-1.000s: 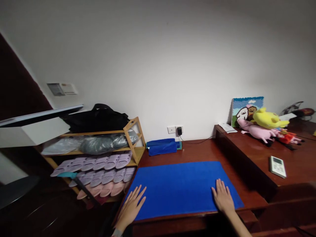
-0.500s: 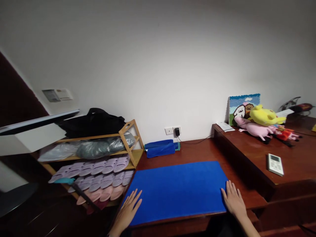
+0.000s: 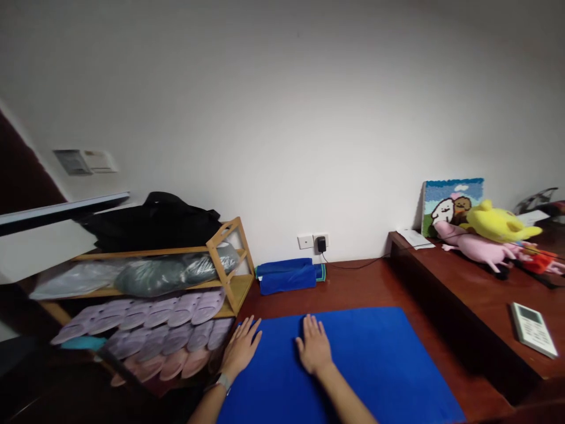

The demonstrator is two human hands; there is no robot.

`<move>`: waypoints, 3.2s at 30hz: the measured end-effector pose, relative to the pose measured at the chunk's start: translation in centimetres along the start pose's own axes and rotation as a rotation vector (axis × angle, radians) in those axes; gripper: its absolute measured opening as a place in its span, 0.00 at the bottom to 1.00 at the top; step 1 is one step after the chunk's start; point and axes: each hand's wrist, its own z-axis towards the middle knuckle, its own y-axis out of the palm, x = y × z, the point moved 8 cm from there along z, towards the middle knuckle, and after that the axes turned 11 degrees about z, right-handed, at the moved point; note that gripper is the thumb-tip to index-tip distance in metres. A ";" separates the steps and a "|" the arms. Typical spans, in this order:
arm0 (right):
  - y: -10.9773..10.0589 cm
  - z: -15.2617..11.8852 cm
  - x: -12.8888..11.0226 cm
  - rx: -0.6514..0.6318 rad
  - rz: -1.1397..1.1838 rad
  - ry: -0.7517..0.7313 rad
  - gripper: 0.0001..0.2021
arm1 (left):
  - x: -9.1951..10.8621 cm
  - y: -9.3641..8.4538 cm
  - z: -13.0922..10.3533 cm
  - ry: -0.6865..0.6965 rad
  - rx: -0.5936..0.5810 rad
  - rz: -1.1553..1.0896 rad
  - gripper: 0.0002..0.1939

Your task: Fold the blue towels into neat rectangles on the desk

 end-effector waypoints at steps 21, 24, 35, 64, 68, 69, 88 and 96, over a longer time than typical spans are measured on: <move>-14.6 -5.8 31.3 0.209 -0.215 0.430 0.40 | -2.0 3.9 1.5 0.015 -0.083 0.053 0.30; -14.4 -6.0 31.7 0.206 -0.227 0.439 0.41 | -1.9 3.9 1.5 0.013 -0.112 0.077 0.31; -14.5 -5.7 28.1 0.262 -0.221 0.482 0.38 | -1.3 3.5 0.9 -0.008 -0.058 0.009 0.29; -14.3 -6.4 34.8 0.258 -0.140 0.380 0.43 | -1.9 3.8 1.1 -0.042 0.016 -0.072 0.28; -13.9 -6.3 34.3 0.251 -0.124 0.387 0.43 | -1.9 3.6 1.2 -0.042 0.017 -0.069 0.28; -14.1 -6.3 34.2 0.255 -0.109 0.393 0.43 | -1.8 3.6 1.2 -0.041 0.020 -0.064 0.28; 4.9 3.0 -4.9 -0.069 -0.007 -0.088 0.37 | -1.1 3.1 0.3 -0.042 -0.026 -0.008 0.28; -0.8 1.1 7.9 0.001 -0.062 0.061 0.39 | -1.5 3.7 0.7 -0.029 -0.013 0.001 0.28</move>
